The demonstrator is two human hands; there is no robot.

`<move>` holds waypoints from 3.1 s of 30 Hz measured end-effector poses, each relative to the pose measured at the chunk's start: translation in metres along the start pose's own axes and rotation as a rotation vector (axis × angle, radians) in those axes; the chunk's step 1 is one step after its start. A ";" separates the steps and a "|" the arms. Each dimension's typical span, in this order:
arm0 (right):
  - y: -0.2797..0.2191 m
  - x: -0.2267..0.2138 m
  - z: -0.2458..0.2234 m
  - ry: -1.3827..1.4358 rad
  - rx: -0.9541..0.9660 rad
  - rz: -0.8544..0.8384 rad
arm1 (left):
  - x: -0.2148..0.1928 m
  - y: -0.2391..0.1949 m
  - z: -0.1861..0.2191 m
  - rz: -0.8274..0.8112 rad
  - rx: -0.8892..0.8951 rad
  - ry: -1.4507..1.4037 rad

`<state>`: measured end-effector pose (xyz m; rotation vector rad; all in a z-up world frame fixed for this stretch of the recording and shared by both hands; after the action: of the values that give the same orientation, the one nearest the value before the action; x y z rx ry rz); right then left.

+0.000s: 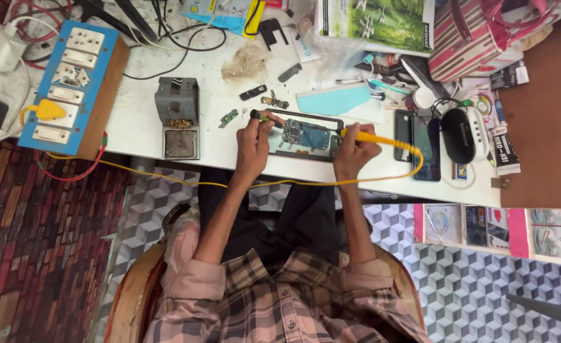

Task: The person uses a soldering iron and solder wire to work on a small circuit board placed on a tablet screen. They repeatedly apply heat and solder to specific points on the board while holding it steady with the other hand.

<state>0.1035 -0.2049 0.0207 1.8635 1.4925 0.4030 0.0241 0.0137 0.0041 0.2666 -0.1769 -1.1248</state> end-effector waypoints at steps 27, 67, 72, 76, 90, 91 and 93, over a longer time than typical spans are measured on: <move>0.037 0.026 -0.088 -0.406 -0.145 -0.188 | 0.000 0.003 0.001 0.007 -0.092 0.030; -0.031 -0.028 0.045 0.544 0.525 -0.024 | 0.001 0.002 0.000 0.009 -0.034 0.008; -0.031 -0.028 0.048 0.527 0.528 -0.035 | 0.001 0.002 -0.001 -0.006 -0.039 0.009; -0.032 -0.029 0.048 0.531 0.514 -0.034 | 0.001 0.002 -0.003 -0.005 -0.044 0.007; -0.031 -0.028 0.043 0.557 0.494 -0.050 | -0.001 0.001 -0.004 0.017 -0.055 -0.028; -0.032 -0.029 0.044 0.548 0.495 -0.055 | 0.000 0.000 -0.004 0.014 -0.052 -0.024; -0.032 -0.029 0.045 0.532 0.494 -0.066 | 0.001 0.000 -0.004 0.010 -0.042 -0.015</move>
<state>0.1004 -0.2442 -0.0273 2.1811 2.1580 0.5684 0.0253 0.0137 0.0006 0.2198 -0.1674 -1.1196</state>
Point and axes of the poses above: each hand's wrist, its own y-axis towards the middle knuckle, its own x-axis out of the palm, z = x × y, the point moved 3 cm from there along y, towards the middle knuckle, and after that the axes turned 4 degrees about -x, right-handed, at the moved point
